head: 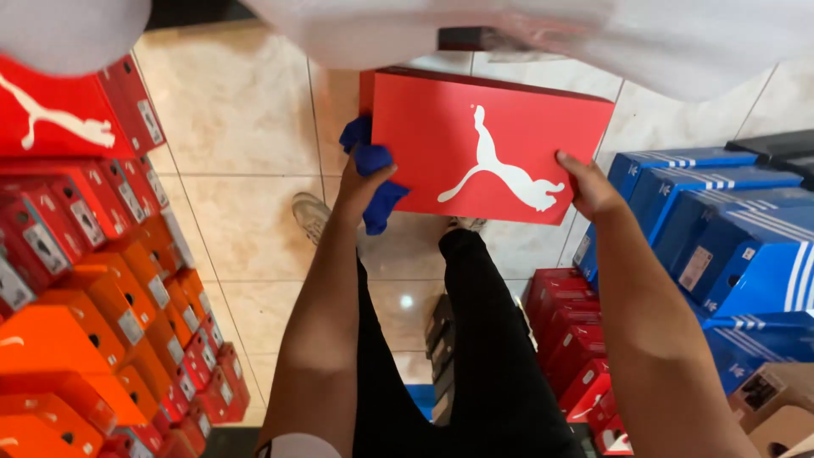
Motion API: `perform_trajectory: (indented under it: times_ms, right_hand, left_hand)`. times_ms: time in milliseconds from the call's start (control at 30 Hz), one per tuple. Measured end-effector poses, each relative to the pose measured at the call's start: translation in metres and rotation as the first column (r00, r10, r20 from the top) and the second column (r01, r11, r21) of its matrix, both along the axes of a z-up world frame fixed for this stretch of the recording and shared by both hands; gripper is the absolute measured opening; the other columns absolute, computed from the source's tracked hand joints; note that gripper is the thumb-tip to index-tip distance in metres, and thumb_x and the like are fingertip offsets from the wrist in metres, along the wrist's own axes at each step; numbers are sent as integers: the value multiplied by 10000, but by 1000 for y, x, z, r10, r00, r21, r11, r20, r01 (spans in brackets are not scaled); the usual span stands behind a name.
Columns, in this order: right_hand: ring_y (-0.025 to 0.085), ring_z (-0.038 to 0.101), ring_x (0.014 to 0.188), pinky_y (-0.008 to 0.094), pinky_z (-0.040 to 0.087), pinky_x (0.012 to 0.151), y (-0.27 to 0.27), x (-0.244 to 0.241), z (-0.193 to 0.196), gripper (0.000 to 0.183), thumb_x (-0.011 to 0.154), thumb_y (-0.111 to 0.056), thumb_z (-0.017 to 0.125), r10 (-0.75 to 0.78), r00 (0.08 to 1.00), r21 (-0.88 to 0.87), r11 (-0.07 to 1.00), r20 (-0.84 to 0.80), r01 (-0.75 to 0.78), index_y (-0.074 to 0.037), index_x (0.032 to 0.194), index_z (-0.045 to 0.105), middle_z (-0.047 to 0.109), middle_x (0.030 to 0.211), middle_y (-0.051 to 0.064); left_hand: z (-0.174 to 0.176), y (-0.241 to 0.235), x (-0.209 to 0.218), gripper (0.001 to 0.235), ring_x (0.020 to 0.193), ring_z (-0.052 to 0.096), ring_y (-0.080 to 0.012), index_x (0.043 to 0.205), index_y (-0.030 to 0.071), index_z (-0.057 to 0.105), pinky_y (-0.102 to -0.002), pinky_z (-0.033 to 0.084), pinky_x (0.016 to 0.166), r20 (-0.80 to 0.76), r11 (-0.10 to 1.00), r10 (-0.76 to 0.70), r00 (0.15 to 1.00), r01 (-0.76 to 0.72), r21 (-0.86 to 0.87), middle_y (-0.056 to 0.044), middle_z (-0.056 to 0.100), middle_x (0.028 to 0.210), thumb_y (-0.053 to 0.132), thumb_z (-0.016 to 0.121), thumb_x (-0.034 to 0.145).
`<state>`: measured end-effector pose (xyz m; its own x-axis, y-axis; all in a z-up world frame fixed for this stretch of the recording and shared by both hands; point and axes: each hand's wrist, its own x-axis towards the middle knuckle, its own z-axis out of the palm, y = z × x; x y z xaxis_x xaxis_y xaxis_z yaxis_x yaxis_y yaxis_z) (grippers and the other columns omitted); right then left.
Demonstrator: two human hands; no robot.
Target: Wiping shoe boxes with a cloth and organizing them in a storage area
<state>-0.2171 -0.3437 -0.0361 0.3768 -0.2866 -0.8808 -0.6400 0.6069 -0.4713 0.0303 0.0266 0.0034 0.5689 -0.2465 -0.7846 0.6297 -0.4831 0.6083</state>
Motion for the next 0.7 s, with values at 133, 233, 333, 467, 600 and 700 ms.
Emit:
perform_trajectory:
  times_ms: [133, 233, 333, 467, 600, 700]
  right_hand:
    - [490, 573, 1261, 762, 424, 974, 31, -14, 16, 717, 955, -380, 793, -15, 1000, -11, 1000, -5, 15, -226, 1550, 425, 535, 1436, 267]
    - [430, 642, 1056, 654, 518, 827, 61, -46, 6, 718, 916, -357, 802, -38, 999, 42, 998, -31, 39, -199, 1524, 454, 607, 1306, 234]
    - [261, 524, 570, 392, 481, 449, 110, -7, 73, 675, 850, -314, 816, 72, 997, 36, 997, 2, -72, -115, 1418, 510, 587, 898, 153]
    - [540, 604, 1084, 719, 511, 850, 167, 23, 107, 933, 740, -122, 736, 99, 984, 86, 990, 146, -113, -60, 1574, 324, 524, 1347, 340]
    - [510, 593, 1130, 717, 486, 902, 237, 78, 112, 904, 746, -137, 724, 107, 976, 119, 984, 188, -131, -67, 1567, 351, 545, 1353, 306]
    - [525, 624, 1076, 746, 465, 925, 296, 132, 120, 824, 762, -143, 722, 154, 961, 103, 978, 231, -182, -37, 1519, 416, 588, 1272, 330]
  left_hand:
    - [-19, 50, -11, 753, 1232, 626, -316, 1360, 182, 624, -472, 472, 1019, 1, 998, 68, 998, -68, -2, -134, 674, 1275, 450, 946, 735]
    - [30, 83, -11, 739, 1229, 630, -330, 1367, 152, 631, -478, 489, 1020, -32, 991, 129, 991, -130, -33, -157, 681, 1279, 422, 930, 746]
    - [82, 133, -2, 690, 1227, 622, -318, 1353, 86, 633, -478, 485, 1041, -10, 978, 194, 981, -194, -79, -180, 682, 1277, 313, 914, 765]
    - [129, 221, -9, 597, 1127, 650, -209, 1294, 98, 681, -418, 523, 1002, 23, 943, 325, 946, -322, -80, -110, 722, 1192, 231, 923, 765]
    - [148, 310, 9, 683, 1137, 676, -265, 1329, 91, 664, -442, 536, 973, 24, 906, 421, 907, -420, -41, -153, 722, 1207, 276, 938, 731]
    - [165, 364, 38, 692, 1123, 676, -305, 1318, 96, 659, -481, 521, 963, 71, 879, 474, 878, -476, 12, -163, 711, 1170, 294, 944, 720]
